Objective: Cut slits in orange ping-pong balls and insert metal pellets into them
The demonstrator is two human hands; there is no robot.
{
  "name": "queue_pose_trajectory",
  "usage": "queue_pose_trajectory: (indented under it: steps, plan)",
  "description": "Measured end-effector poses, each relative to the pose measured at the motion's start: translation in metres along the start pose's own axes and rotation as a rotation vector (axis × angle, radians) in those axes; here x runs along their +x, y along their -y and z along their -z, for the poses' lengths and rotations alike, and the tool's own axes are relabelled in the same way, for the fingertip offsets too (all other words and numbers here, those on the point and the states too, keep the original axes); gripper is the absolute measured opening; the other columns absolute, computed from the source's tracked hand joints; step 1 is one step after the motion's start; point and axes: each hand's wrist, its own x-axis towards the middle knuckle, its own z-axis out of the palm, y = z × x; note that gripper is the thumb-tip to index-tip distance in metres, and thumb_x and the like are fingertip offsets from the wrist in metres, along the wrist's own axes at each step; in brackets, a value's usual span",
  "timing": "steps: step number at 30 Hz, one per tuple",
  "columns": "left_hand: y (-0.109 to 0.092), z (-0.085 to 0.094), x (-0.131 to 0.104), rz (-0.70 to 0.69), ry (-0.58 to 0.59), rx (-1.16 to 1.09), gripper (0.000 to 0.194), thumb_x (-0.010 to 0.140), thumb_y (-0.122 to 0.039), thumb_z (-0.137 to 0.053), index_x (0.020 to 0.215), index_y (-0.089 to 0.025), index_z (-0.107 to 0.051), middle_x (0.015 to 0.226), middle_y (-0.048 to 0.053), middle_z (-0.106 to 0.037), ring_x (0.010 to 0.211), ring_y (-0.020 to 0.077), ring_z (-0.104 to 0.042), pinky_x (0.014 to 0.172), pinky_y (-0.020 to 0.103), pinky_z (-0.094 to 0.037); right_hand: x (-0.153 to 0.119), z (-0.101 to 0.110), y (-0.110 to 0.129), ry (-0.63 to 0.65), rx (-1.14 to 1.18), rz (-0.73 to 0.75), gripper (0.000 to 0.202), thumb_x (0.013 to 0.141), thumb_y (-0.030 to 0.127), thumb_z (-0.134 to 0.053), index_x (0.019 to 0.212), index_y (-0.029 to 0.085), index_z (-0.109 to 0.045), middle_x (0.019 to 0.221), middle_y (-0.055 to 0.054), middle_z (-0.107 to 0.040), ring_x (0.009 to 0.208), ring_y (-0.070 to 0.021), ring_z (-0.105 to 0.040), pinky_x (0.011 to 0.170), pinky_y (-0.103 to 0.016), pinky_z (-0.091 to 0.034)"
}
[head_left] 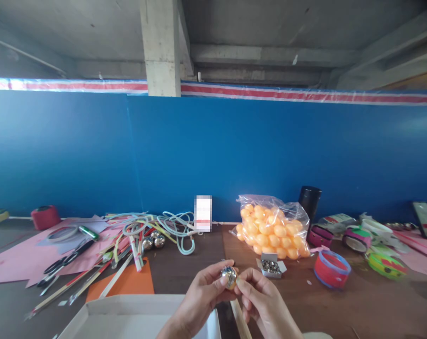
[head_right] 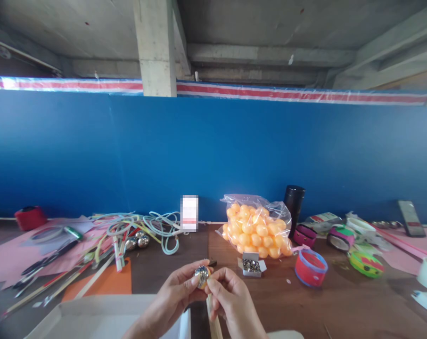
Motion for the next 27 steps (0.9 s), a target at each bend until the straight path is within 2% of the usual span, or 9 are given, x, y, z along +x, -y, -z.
queue_pose_trajectory:
  steps: [5,12,17,22,25,27]
  plan:
    - [0.001,0.001,0.0,-0.004,-0.014,0.026,0.038,0.075,-0.021,-0.062,0.112,-0.012,-0.061,0.096,0.013,-0.064,0.076,0.0178,-0.061,0.078,0.038,-0.045,0.0,0.001,-0.001,-0.008,-0.029,-0.003,0.039,0.064,0.049,-0.072,0.066,0.017,-0.05,0.05,0.006,-0.051,0.037,-0.0048,-0.042,0.039,-0.019,-0.041]
    - [0.003,0.001,0.0,-0.014,-0.029,0.032,0.037,0.073,-0.022,-0.064,0.108,-0.014,-0.063,0.095,0.012,-0.064,0.076,0.0168,-0.061,0.079,0.037,-0.044,0.001,0.005,-0.005,0.009,-0.051,0.014,0.036,0.07,0.047,-0.068,0.067,0.017,-0.049,0.048,0.007,-0.052,0.039,-0.0063,-0.048,0.044,-0.021,-0.045]
    - [0.003,0.001,0.0,-0.009,-0.039,0.058,0.037,0.073,-0.021,-0.064,0.11,-0.013,-0.062,0.097,0.012,-0.064,0.077,0.0173,-0.061,0.08,0.038,-0.044,0.0,0.003,-0.005,-0.004,-0.017,0.015,0.034,0.072,0.044,-0.068,0.066,0.017,-0.048,0.048,0.007,-0.051,0.039,-0.0052,-0.045,0.045,-0.022,-0.046]
    - [0.005,-0.001,0.001,-0.012,-0.035,0.025,0.035,0.077,-0.021,-0.059,0.112,-0.012,-0.06,0.095,0.013,-0.065,0.079,0.0177,-0.061,0.079,0.037,-0.045,-0.001,-0.002,0.0,-0.041,0.011,0.034,0.034,0.069,0.045,-0.069,0.073,0.018,-0.05,0.06,0.004,-0.055,0.04,-0.0039,-0.041,0.041,-0.019,-0.044]
    - [0.005,0.001,0.001,-0.003,-0.056,-0.017,0.035,0.079,-0.021,-0.057,0.112,-0.012,-0.06,0.097,0.013,-0.065,0.081,0.0172,-0.061,0.078,0.033,-0.046,0.001,0.003,0.001,-0.093,-0.157,0.048,0.033,0.073,0.05,-0.062,0.08,0.019,-0.051,0.062,0.003,-0.056,0.04,-0.0062,-0.044,0.037,-0.019,-0.039]
    - [0.003,0.005,0.002,-0.01,-0.092,-0.046,0.035,0.078,-0.021,-0.058,0.112,-0.012,-0.06,0.101,0.013,-0.064,0.079,0.0162,-0.062,0.076,0.031,-0.047,0.001,0.009,0.0,-0.123,-0.405,0.084,0.03,0.078,0.05,-0.056,0.079,0.02,-0.052,0.062,0.002,-0.057,0.041,-0.0086,-0.047,0.037,-0.02,-0.037]
